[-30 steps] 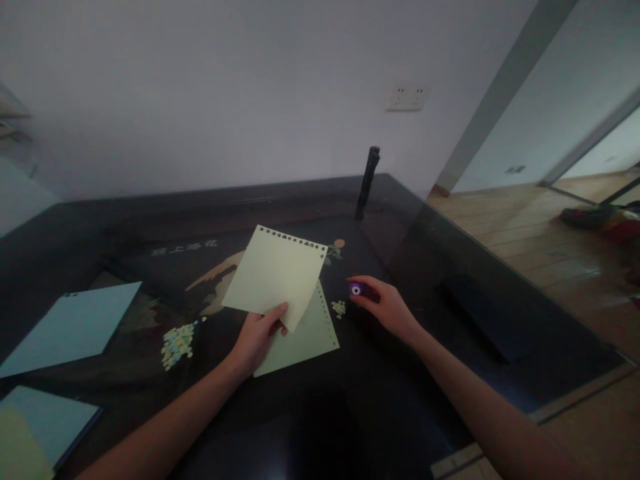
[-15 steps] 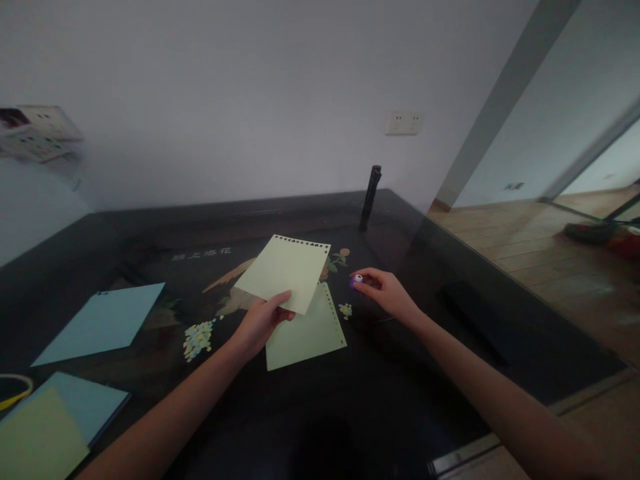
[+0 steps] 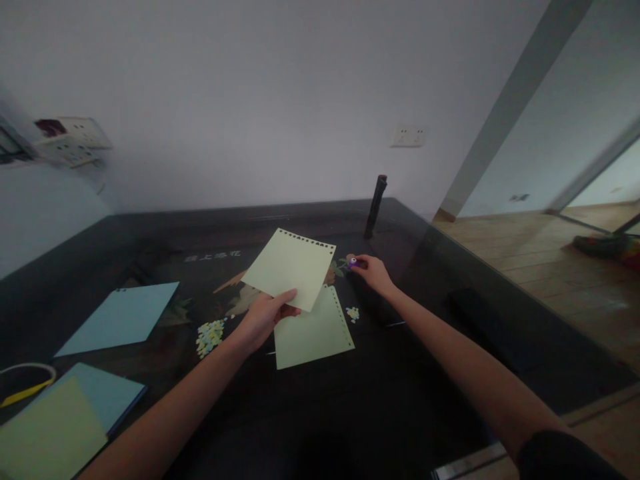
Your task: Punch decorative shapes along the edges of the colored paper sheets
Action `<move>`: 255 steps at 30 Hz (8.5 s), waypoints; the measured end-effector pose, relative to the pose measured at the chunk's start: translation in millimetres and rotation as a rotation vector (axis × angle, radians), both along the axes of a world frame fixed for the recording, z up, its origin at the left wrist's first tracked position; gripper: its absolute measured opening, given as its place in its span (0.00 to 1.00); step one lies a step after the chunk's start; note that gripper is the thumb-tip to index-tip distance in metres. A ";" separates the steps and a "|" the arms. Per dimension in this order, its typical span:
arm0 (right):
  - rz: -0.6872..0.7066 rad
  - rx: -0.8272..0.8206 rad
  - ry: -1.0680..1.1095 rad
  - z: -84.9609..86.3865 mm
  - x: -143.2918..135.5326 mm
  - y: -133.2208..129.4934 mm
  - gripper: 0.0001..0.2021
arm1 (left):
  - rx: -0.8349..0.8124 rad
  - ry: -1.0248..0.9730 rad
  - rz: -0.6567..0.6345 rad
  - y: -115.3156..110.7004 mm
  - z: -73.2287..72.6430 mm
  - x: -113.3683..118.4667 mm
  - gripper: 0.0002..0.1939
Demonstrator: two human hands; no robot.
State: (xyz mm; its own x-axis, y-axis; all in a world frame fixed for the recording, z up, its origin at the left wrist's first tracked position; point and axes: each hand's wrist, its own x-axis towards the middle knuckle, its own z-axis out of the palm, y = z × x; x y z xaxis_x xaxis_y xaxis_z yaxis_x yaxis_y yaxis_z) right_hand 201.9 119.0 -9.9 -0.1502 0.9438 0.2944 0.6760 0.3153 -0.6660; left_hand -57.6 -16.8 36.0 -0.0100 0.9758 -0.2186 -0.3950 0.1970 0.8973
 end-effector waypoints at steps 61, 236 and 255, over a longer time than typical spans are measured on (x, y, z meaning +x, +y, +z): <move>0.270 -0.643 0.649 45.5 -7.8 -90.9 0.13 | 0.215 0.461 -0.281 4.3 -0.3 -10.6 0.11; 0.498 -0.118 -0.398 39.3 -64.6 -52.7 0.07 | 0.270 1.372 -0.284 11.1 -14.6 -50.4 0.10; 0.683 -0.536 -0.077 49.6 -43.3 -43.6 0.11 | 0.201 1.033 -0.368 11.8 -9.8 -51.8 0.10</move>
State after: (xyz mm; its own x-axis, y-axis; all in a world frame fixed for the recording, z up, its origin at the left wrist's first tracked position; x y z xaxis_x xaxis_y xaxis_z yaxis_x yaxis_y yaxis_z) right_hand 158.7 75.4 39.7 -0.7354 0.6483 -0.1974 0.5021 0.3255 -0.8012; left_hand -109.4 -5.0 26.3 0.2013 0.9733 -0.1104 0.6122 -0.0370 0.7898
